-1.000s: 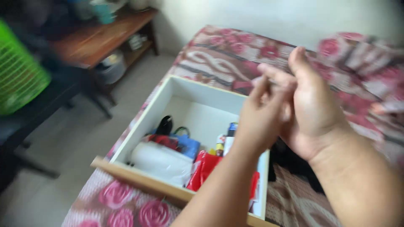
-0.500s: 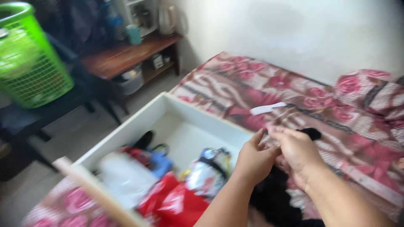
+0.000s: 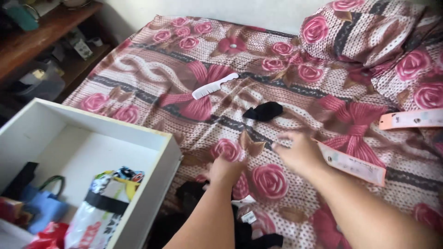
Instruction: Organize items in a bedroom drawer and tidy small objects on the bed.
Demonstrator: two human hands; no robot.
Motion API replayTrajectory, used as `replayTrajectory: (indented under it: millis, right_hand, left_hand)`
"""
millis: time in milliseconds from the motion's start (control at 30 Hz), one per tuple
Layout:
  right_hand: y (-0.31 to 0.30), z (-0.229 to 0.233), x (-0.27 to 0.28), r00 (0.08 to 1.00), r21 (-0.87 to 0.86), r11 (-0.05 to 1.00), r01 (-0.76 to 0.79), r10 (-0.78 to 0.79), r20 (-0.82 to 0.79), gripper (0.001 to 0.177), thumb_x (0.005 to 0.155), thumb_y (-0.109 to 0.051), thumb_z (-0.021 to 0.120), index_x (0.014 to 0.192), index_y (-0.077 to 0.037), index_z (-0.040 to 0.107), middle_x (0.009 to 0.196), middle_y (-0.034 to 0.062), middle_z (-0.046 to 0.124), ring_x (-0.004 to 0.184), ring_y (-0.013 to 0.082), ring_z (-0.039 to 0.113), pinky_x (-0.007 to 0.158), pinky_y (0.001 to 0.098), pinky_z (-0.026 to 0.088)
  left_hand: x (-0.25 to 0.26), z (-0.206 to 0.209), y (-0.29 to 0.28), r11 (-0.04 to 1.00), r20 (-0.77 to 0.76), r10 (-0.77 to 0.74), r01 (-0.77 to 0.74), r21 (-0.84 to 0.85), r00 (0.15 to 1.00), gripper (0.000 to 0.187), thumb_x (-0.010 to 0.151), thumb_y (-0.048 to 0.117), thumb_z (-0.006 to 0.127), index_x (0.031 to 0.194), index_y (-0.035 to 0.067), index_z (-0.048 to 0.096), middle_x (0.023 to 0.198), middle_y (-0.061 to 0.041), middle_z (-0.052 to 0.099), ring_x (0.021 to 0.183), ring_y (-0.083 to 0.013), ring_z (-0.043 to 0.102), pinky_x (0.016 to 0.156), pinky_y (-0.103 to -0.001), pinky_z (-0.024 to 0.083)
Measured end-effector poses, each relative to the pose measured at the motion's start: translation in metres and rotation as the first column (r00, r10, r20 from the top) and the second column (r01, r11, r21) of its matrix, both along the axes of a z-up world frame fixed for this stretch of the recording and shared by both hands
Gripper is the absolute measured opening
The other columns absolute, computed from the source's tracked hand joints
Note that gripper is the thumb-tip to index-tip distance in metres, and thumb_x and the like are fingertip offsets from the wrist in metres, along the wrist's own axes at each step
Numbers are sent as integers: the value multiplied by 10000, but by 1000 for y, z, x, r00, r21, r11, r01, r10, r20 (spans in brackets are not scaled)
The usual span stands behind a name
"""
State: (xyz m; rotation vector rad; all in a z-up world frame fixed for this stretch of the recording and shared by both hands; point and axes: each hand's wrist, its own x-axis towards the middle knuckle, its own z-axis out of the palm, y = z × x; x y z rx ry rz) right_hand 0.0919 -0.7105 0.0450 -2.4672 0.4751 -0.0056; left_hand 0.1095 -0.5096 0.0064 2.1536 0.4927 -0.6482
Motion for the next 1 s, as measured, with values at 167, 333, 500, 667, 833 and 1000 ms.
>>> replayTrajectory:
  millis: [167,333,500,667,833,1000]
  right_hand:
    - [-13,-43,24,995,-62,997,-50,44,-90,440,786,-408,793,1163,-181,784,1231,185,713,1157,339,679,1033,408,499]
    - [-20,-71,63,990,-61,988,-139,137,-43,403,799,-403,780,1130,-175,795,1367,202,623,1184,361,644,1022,414,480]
    - [-26,-100,111,936,30,972,-231,231,-265,422,790,-352,813,1181,-215,736,1669,172,224,1077,286,723,1053,387,439]
    - [-48,-169,176,886,50,909,-413,414,-208,439,777,-278,842,1197,-177,767,1699,235,143,1028,271,729,923,359,556]
    - [-29,-193,149,915,304,884,-355,395,-81,489,777,-144,849,1231,-65,689,1194,207,784,929,197,710,822,352,556]
    - [18,-117,64,996,642,763,-79,30,87,214,950,-45,759,1144,46,761,1099,184,753,896,219,670,798,338,549]
  left_hand:
    - [2,-34,5,964,-325,-45,126,232,945,1239,717,635,844,1633,390,46,1714,-211,-98,1556,-476,-207,1190,-747,16]
    - [0,-51,-2,890,-552,-182,375,260,814,1628,594,697,926,1592,354,-312,1707,-190,-241,1550,-427,-290,1146,-802,14]
    - [14,-88,-20,846,-585,-127,396,358,801,1775,531,669,987,1564,296,-407,1676,-248,-325,1523,-457,-297,1093,-815,33]
    - [22,-103,-27,835,-585,-55,358,417,809,1746,538,649,978,1563,278,-386,1674,-239,-316,1527,-473,-294,1092,-836,30]
    - [23,-110,-24,828,-628,-79,402,392,774,1757,541,606,999,1558,283,-397,1650,-273,-361,1516,-491,-312,1086,-838,23]
    - [13,-114,-19,867,-520,-90,324,379,849,1756,524,606,997,1541,288,-398,1624,-274,-394,1510,-472,-338,1095,-825,-29]
